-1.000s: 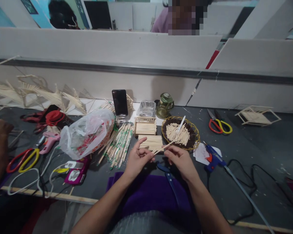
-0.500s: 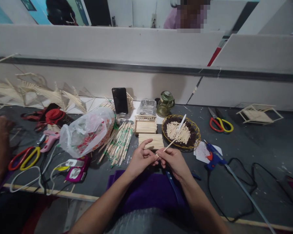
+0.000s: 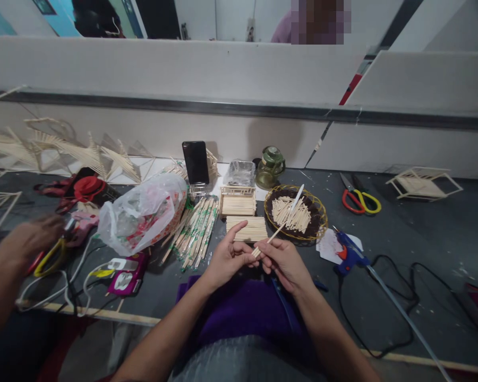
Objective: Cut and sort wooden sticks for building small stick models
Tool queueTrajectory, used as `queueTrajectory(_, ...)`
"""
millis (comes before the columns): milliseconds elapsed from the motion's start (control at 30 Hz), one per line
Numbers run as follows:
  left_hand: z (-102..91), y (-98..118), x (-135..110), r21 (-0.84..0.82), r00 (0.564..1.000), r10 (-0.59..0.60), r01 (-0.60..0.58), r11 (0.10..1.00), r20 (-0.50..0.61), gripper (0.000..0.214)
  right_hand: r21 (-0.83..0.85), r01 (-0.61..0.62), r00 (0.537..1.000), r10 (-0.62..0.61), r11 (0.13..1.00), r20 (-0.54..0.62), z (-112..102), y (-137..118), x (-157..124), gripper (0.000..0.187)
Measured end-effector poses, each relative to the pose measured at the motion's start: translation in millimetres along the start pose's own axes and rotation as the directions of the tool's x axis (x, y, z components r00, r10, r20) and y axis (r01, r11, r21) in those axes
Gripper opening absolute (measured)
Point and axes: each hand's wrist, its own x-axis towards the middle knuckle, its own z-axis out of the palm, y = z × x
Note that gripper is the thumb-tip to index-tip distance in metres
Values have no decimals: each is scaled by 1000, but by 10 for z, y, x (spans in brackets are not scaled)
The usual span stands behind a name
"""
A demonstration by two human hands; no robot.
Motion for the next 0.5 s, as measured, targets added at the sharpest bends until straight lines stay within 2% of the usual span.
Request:
queueTrajectory(300,-21,-40,12,102,1000,-6,6,995,0,83,-102,129,991,-132,986,-21,-18,98,32,28)
queueTrajectory(500,-52,-77,17,148,1000,13,-11,989,-14,79,-121,145,986,-154,982,-69,-28,177,87,31)
